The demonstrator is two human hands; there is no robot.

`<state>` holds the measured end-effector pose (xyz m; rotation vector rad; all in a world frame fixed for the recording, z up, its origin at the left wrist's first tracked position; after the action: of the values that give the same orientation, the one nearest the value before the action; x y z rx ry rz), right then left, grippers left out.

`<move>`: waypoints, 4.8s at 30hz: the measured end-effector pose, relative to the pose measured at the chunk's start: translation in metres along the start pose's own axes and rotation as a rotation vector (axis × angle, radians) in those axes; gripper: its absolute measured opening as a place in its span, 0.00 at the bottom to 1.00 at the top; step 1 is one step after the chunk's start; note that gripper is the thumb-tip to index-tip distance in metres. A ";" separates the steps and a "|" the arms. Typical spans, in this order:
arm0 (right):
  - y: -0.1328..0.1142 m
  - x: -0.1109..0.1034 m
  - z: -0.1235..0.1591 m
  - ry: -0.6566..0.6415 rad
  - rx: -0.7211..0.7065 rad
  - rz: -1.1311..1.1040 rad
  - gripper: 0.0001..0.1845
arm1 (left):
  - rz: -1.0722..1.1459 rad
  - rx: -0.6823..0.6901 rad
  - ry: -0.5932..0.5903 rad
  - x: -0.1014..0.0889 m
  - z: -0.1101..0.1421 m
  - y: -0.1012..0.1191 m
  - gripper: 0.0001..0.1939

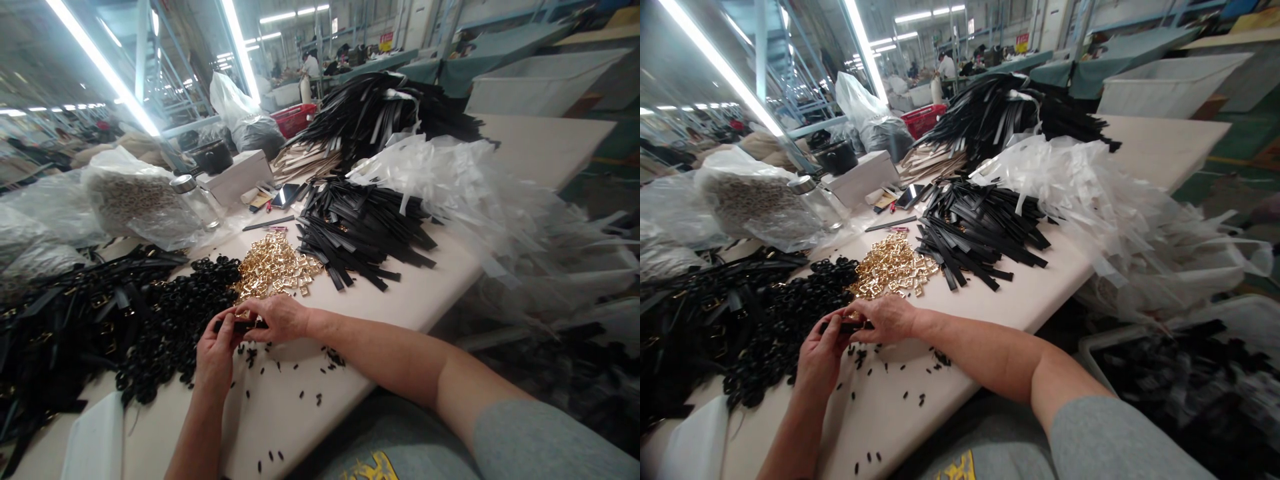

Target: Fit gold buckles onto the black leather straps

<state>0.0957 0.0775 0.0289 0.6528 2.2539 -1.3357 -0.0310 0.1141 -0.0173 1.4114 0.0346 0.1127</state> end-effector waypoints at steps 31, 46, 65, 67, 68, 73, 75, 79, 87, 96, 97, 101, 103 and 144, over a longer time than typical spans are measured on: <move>0.004 0.000 -0.003 -0.028 -0.040 0.272 0.11 | -0.230 0.164 0.045 -0.006 0.000 0.013 0.21; 0.003 -0.001 -0.003 0.001 -0.072 0.231 0.15 | -0.140 0.144 0.077 -0.015 -0.005 0.007 0.19; 0.002 -0.007 -0.002 0.018 -0.026 0.180 0.19 | 0.036 -0.043 -0.017 0.003 0.000 -0.005 0.20; 0.002 -0.005 -0.002 0.027 -0.040 0.187 0.19 | 0.034 -0.032 -0.020 0.003 0.000 -0.005 0.19; 0.002 -0.005 -0.001 0.032 -0.045 0.194 0.19 | 0.032 -0.029 -0.021 0.003 0.000 -0.005 0.19; 0.004 -0.002 -0.003 0.051 -0.051 0.234 0.16 | 0.022 -0.047 -0.006 0.003 0.001 -0.007 0.20; 0.003 -0.003 -0.003 0.051 -0.052 0.237 0.15 | 0.022 -0.054 0.004 0.002 0.001 -0.006 0.21; 0.001 -0.006 -0.003 0.078 -0.053 0.208 0.17 | 0.045 -0.053 0.022 0.000 0.001 -0.004 0.20; 0.006 -0.009 -0.005 0.125 -0.027 0.215 0.17 | 0.093 -0.068 0.097 -0.008 -0.003 -0.001 0.22; 0.007 -0.008 -0.004 0.079 -0.025 0.255 0.16 | 0.138 -0.121 0.105 -0.009 -0.005 -0.007 0.24; 0.007 -0.008 -0.004 0.071 -0.020 0.253 0.16 | 0.146 -0.124 0.110 -0.010 -0.006 -0.008 0.24; 0.007 -0.008 -0.005 0.059 -0.013 0.233 0.16 | 0.145 -0.130 0.097 -0.009 -0.006 -0.008 0.24; 0.007 -0.007 -0.005 0.061 -0.018 0.215 0.15 | 0.134 -0.131 0.092 -0.008 -0.006 -0.008 0.25; 0.019 -0.016 0.001 0.097 -0.029 0.146 0.10 | 0.216 -0.002 0.085 0.006 0.003 0.009 0.28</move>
<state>0.1203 0.0816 0.0247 0.8713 2.2486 -1.2238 -0.0253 0.1131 -0.0072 1.4046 -0.0484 0.3516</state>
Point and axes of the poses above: each hand's wrist, its own z-axis away from the middle knuckle, its own x-axis out of the palm, y = z × x, the point moved 10 cm from there along -z, towards the middle knuckle, and after that the axes turned 14 degrees about y, right-handed, at the moved point
